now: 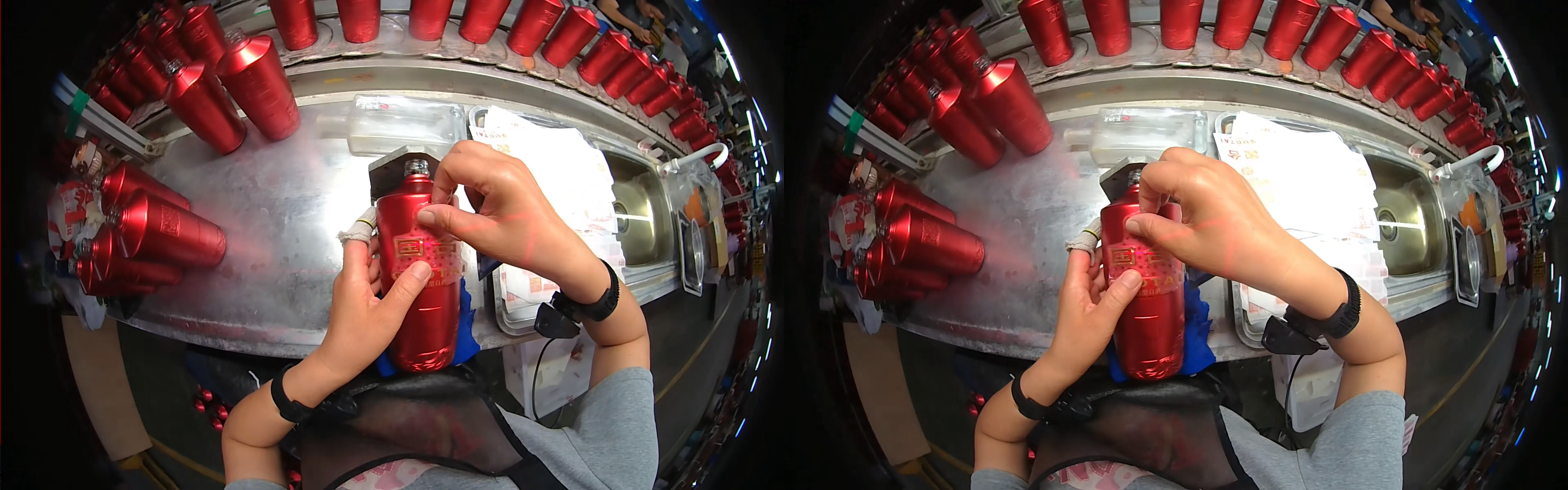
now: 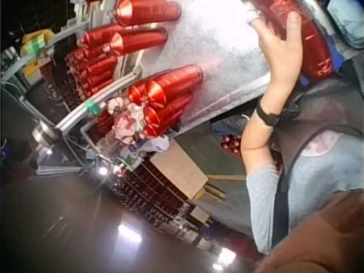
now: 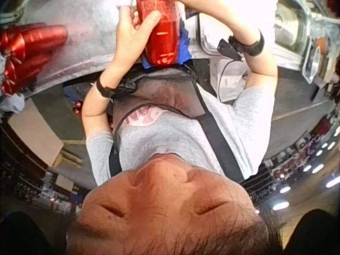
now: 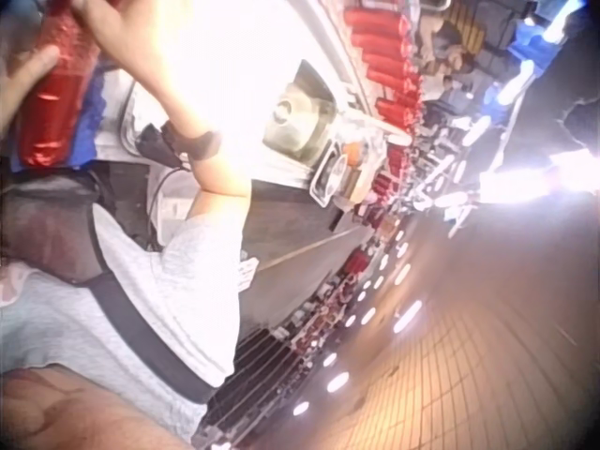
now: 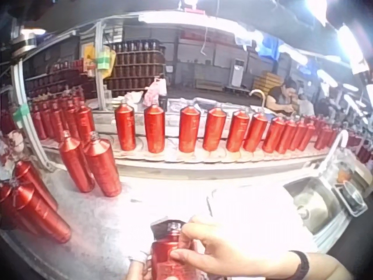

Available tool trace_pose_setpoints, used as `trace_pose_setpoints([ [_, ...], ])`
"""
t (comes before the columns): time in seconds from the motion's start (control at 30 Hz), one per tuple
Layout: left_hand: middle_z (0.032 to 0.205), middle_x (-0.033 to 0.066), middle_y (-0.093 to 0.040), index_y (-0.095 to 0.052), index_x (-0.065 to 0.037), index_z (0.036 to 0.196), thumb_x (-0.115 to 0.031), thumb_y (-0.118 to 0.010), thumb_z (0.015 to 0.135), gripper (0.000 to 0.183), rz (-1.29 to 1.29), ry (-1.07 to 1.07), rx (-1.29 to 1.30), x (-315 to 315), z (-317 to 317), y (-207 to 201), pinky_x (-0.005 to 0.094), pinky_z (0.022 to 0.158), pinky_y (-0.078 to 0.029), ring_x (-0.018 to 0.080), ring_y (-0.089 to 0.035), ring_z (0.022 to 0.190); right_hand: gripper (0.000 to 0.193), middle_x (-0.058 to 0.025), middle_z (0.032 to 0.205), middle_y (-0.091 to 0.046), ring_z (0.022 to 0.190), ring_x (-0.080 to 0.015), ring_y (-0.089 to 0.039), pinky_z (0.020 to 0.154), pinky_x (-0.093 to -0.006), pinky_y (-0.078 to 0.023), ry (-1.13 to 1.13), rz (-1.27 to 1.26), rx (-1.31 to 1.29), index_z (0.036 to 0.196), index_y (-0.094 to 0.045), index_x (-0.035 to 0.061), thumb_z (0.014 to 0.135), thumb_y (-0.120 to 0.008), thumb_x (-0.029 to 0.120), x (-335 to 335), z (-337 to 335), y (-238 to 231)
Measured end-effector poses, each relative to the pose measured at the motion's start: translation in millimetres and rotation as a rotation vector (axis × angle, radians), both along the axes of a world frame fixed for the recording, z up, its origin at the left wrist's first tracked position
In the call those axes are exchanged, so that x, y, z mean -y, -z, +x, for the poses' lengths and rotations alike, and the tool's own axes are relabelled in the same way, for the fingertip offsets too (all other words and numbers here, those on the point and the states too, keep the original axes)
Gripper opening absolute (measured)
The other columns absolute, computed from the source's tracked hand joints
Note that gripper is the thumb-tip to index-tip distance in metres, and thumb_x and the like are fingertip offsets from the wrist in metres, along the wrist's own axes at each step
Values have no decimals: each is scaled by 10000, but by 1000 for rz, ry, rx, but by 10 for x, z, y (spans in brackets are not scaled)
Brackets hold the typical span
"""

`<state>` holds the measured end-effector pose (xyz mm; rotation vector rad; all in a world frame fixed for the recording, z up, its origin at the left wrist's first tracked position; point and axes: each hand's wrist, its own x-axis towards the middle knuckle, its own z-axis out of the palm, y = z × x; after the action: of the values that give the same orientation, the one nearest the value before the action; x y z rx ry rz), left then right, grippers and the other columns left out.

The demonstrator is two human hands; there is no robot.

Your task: Applying labels and checking red metal bottles on an industrial production line.

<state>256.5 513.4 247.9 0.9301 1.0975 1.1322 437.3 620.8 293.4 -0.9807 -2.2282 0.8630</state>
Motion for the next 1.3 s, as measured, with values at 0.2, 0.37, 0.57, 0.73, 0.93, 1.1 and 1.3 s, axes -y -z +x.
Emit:
trace_pose_setpoints([
  [0.2,1404,170,-466,-243,4,1501,-175,-631,975,678,-44,36,53,-11,-7,23,362,1074,-427,209,-517,1277,223,-16,799,-567,590,-96,-430,518,-260,-350,28,-12,-28,800,-622,44,810,-802,175,-14,-5,74],
  [0.37,1383,215,-466,-296,49,1405,-175,-671,962,623,-37,8,71,-22,-11,16,370,1024,-481,246,-542,1251,210,-15,814,-567,618,-72,-435,531,-240,-354,75,-71,-61,812,-623,44,837,-785,176,40,-26,83],
  [0.57,1397,208,-451,-244,47,1465,-174,-665,966,690,-12,8,105,-44,-70,36,367,1042,-465,241,-532,1262,264,-56,875,-586,711,-100,-578,626,-258,-472,317,-502,-279,979,-606,3,903,-724,227,173,22,269],
  [0.73,1401,201,-451,-222,33,1487,-164,-671,960,719,-53,27,154,-66,-103,67,363,1041,-465,230,-532,1261,579,-93,1120,-521,736,-63,-603,632,-199,-483,327,-720,-367,1296,-422,28,886,-775,236,579,77,401],
  [0.93,1393,200,-465,-253,19,1459,-153,-679,950,686,-72,44,134,-75,-112,91,354,1027,-476,228,-542,1255,741,-91,1138,-517,670,-46,-536,587,-201,-447,306,-765,-344,1368,-361,40,842,-821,285,632,53,373],
  [1.1,1410,207,-451,-211,24,1490,-166,-698,936,761,-82,61,106,-61,-127,102,359,1044,-462,236,-533,1268,751,-90,1146,-517,648,-33,-503,566,-200,-429,283,-749,-269,1369,-373,37,837,-824,315,632,107,381],
  [1.3,1430,209,-434,-207,19,1495,-165,-698,934,767,-69,73,109,-53,-112,94,371,1086,-421,246,-502,1306,712,-106,1160,-527,679,-44,-543,613,-208,-460,348,-712,-444,1346,-421,15,847,-807,346,463,49,435],
])
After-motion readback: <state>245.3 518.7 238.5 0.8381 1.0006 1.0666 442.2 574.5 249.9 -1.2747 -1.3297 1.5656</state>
